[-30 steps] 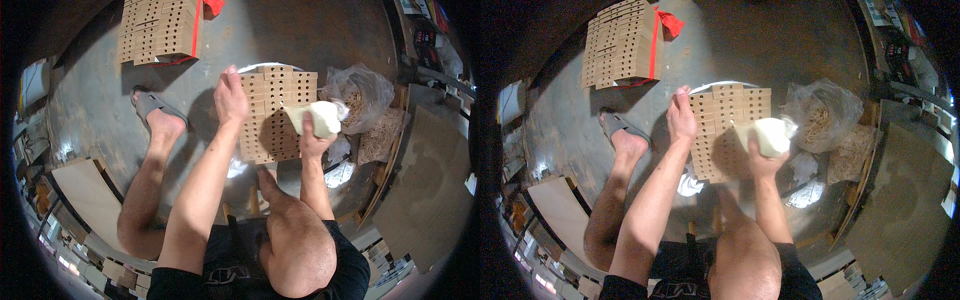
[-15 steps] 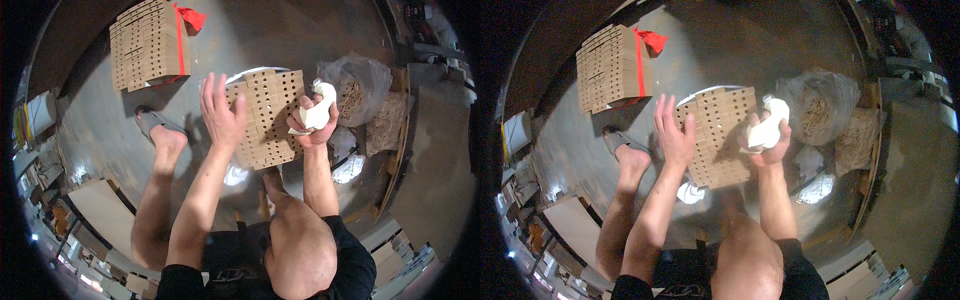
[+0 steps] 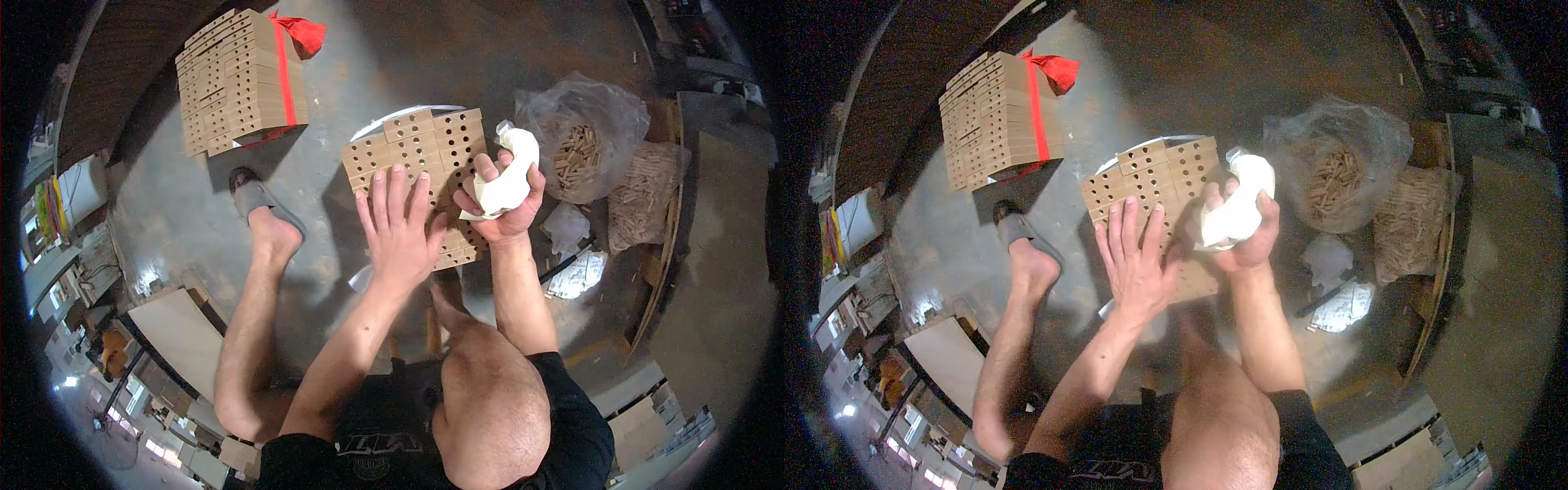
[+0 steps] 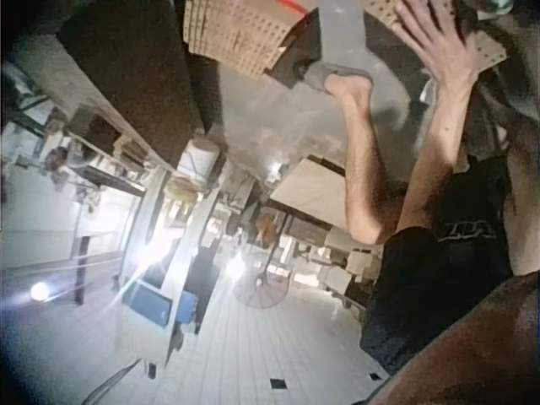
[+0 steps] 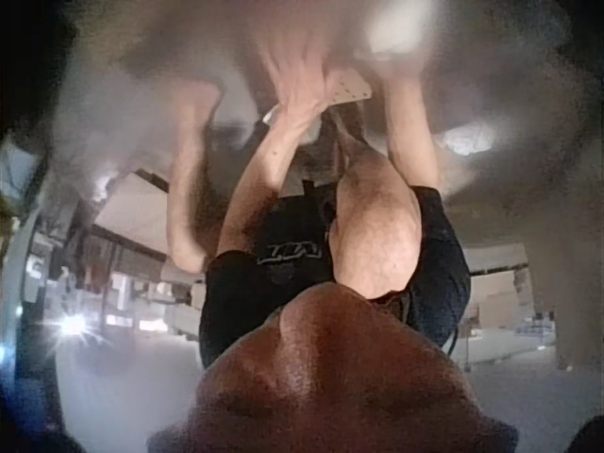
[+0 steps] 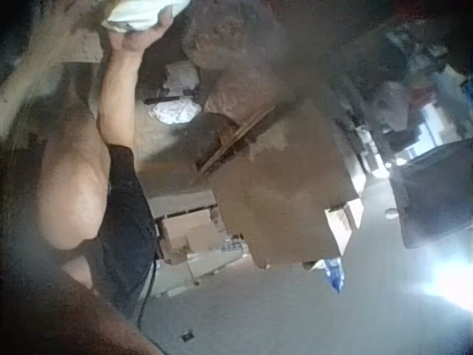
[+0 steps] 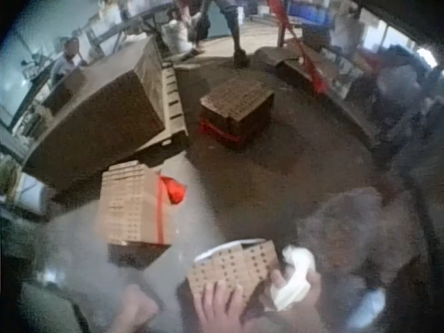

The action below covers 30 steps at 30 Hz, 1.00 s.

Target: The person takes wooden pegs from a plastic bag and then applies a substance from a cloth bag onto a wooden board with holes.

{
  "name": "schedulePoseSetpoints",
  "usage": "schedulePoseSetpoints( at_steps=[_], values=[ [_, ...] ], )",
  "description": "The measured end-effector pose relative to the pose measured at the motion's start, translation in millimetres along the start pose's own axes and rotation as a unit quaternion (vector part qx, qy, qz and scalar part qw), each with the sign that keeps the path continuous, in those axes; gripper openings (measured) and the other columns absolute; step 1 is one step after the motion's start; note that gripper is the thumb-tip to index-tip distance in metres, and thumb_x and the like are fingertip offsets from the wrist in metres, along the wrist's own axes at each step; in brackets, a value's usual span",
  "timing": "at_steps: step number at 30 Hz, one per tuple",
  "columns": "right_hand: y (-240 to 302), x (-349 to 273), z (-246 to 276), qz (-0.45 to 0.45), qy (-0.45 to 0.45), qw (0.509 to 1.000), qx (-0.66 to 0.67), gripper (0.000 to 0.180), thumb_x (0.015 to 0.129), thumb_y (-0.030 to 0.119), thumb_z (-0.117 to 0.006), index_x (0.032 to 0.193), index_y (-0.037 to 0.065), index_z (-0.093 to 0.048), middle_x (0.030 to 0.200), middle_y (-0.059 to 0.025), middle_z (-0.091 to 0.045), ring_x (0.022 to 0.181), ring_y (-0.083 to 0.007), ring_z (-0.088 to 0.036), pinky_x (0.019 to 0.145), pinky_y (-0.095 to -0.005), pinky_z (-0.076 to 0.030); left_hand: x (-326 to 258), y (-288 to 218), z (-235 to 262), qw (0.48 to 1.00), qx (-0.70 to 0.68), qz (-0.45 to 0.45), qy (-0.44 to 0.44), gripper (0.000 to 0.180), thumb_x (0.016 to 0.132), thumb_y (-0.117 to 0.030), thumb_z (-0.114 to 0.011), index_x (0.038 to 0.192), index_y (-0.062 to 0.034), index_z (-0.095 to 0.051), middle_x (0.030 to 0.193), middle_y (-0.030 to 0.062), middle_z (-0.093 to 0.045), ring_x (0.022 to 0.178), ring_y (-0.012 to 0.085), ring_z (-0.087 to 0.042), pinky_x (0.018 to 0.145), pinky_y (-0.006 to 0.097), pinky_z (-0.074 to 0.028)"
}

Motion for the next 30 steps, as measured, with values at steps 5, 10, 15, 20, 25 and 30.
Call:
schedulePoseSetpoints(
  at_steps=[5,10,15,20,25,30],
  values=[
    [0,-2,4,0.007,-0.023,1.000,-0.013,0.039,0.095,0.051,-0.052,0.110,0.016,-0.061,0.098,-0.0037,-0.058,0.064,-0.0178,-0.055,0.056,-0.0338,-0.040,2,1,-4,1.000,-0.005,0.022,0.010,0.073,0.084,-0.030,-0.071,0.148,-0.0121,-0.043,0.159,0.0207,-0.024,0.150,0.0401,-0.016,0.119,0.062,-0.007],
    [1,-3,13,0.025,-0.061,0.998,-0.011,0.038,0.094,0.050,-0.054,0.109,0.015,-0.062,0.095,-0.0025,-0.058,0.063,-0.0167,-0.053,0.055,-0.0329,-0.039,3,-1,1,0.999,-0.016,0.015,0.030,0.067,0.091,-0.037,-0.064,0.148,-0.0116,-0.042,0.160,0.0207,-0.023,0.150,0.0417,-0.015,0.117,0.067,-0.007],
    [1,0,2,0.015,-0.038,0.999,-0.014,0.039,0.094,0.051,-0.053,0.108,0.016,-0.062,0.095,-0.0014,-0.058,0.062,-0.0155,-0.052,0.054,-0.0315,-0.039,3,2,18,0.995,-0.083,-0.013,0.051,0.046,0.088,-0.026,-0.069,0.131,-0.0113,-0.061,0.157,0.0191,-0.030,0.148,0.0394,-0.021,0.119,0.062,-0.010],
    [-9,8,-17,-0.004,0.020,0.999,0.027,0.052,0.097,0.060,-0.048,0.125,0.016,-0.055,0.105,-0.0055,-0.060,0.061,-0.0136,-0.052,0.052,-0.0302,-0.040,8,65,65,0.956,-0.274,0.088,0.065,0.017,0.092,-0.009,-0.065,0.108,-0.0036,-0.063,0.132,0.0159,-0.058,0.122,0.0334,-0.057,0.106,0.042,-0.043],
    [12,-5,-4,0.040,-0.083,0.996,-0.020,0.053,0.101,0.060,-0.040,0.131,0.019,-0.052,0.107,-0.0103,-0.065,0.061,-0.0168,-0.057,0.045,-0.0280,-0.044,8,50,166,0.976,-0.088,-0.030,0.196,0.008,0.088,-0.006,-0.064,0.084,-0.0124,-0.060,0.074,0.0034,-0.060,0.069,0.0229,-0.059,0.074,0.033,-0.038],
    [-3,-12,21,0.060,-0.172,0.919,-0.351,0.042,0.099,0.046,-0.054,0.121,0.010,-0.056,0.107,-0.0117,-0.068,0.064,-0.0155,-0.063,0.044,-0.0237,-0.048,-88,28,230,0.924,-0.263,0.041,0.274,0.009,0.089,-0.014,-0.066,0.088,-0.0059,-0.063,0.089,0.0084,-0.066,0.086,0.0321,-0.064,0.088,0.047,-0.050]
  ],
)
Point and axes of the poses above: each hand's wrist, its own x-axis towards the middle knuckle, its own z-axis out of the back of the hand, y = z × x, the point moved 9 cm from there along x, towards the middle knuckle
